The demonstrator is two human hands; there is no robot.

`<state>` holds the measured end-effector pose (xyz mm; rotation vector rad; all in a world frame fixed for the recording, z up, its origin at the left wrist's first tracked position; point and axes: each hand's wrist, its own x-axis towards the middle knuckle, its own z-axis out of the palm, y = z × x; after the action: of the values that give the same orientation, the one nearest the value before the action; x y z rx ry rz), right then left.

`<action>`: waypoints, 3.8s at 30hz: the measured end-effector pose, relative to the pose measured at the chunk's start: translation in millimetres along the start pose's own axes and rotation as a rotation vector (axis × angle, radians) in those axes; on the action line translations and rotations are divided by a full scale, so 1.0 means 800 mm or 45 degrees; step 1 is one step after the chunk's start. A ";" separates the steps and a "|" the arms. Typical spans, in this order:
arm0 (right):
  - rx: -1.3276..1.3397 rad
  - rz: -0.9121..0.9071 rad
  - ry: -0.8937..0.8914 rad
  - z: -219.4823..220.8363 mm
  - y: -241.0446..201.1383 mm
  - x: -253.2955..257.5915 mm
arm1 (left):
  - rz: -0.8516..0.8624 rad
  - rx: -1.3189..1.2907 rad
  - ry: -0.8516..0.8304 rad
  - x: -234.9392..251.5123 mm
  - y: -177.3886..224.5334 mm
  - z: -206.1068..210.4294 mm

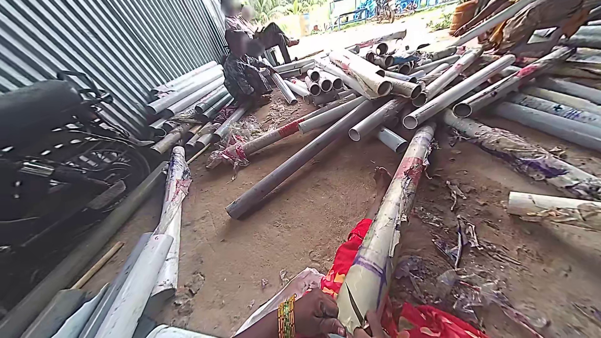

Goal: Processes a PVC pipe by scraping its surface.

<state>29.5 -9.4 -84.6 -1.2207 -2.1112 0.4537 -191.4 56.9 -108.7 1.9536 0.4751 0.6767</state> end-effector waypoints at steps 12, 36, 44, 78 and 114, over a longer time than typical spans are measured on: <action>0.042 -0.050 0.030 0.003 0.008 0.003 | -0.069 -0.243 0.258 -0.007 -0.008 0.017; 0.519 -0.003 0.164 0.024 0.040 -0.008 | -0.181 0.326 0.274 -0.010 0.015 -0.013; 1.055 0.668 0.309 0.007 0.028 0.009 | -0.884 -0.007 0.541 0.000 0.045 -0.011; 0.011 -0.193 -0.141 0.051 -0.014 0.095 | -0.479 -1.012 1.514 -0.013 0.004 -0.070; 0.057 -0.111 -0.349 0.048 -0.017 0.109 | -2.147 0.609 0.299 -0.129 -0.230 -0.130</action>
<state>-36.1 59.6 -73.2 -1.0859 -2.3594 0.6568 -344.7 149.2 -261.4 1.1500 2.1613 -0.3716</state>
